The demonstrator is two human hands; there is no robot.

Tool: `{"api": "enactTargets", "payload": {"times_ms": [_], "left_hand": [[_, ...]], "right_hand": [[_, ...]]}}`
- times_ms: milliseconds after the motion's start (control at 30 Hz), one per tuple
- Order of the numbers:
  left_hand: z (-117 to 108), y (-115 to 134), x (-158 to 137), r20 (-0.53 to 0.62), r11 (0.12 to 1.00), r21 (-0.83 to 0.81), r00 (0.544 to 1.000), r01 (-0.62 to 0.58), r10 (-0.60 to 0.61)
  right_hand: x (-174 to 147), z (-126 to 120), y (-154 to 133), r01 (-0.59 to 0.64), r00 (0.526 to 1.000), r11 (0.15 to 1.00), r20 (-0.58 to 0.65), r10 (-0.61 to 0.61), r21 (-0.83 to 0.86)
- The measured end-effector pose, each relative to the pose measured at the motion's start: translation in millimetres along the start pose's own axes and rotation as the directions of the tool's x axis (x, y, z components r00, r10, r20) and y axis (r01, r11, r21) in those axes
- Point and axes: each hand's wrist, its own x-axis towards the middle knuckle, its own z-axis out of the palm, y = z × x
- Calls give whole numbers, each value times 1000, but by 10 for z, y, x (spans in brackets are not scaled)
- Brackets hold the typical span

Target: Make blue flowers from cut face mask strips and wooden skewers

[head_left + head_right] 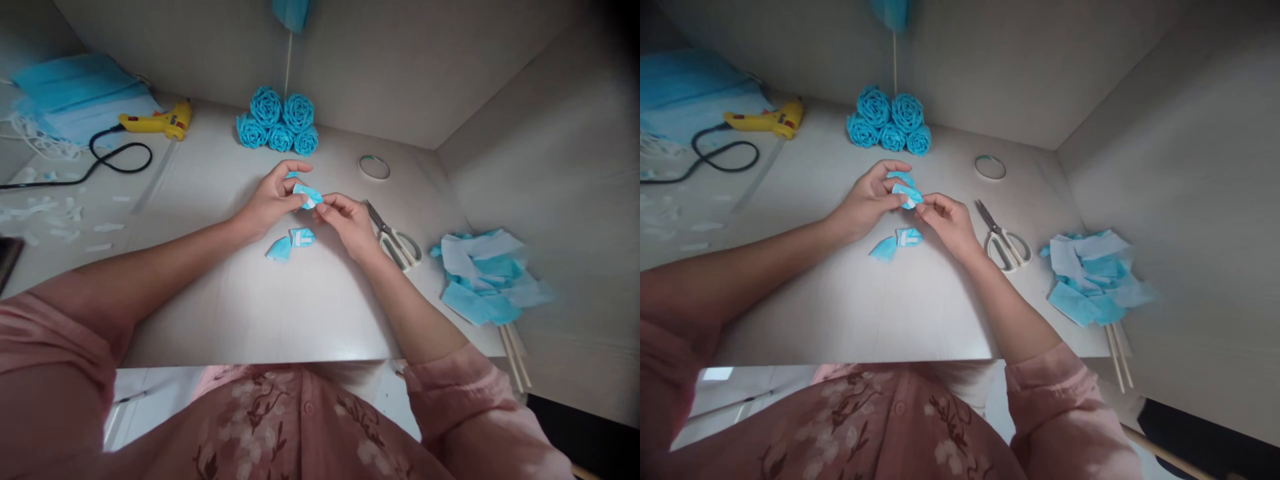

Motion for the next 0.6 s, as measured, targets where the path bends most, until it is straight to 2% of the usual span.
{"api": "enactTargets", "payload": {"times_ms": [200,433,600], "left_hand": [[23,13,-11,14,1000,-12,1000,19,-19],[31,54,-22,24,1000,-6,1000,18,-18],[28,39,-20,25,999,47,1000,7,-8]], "right_hand": [[3,26,-20,20,1000,997,-20,-22,-74],[-16,34,-67,-18,1000,1000,-17,18,3],[-9,36,-48,3,999,996,-41,-7,-86]]}}
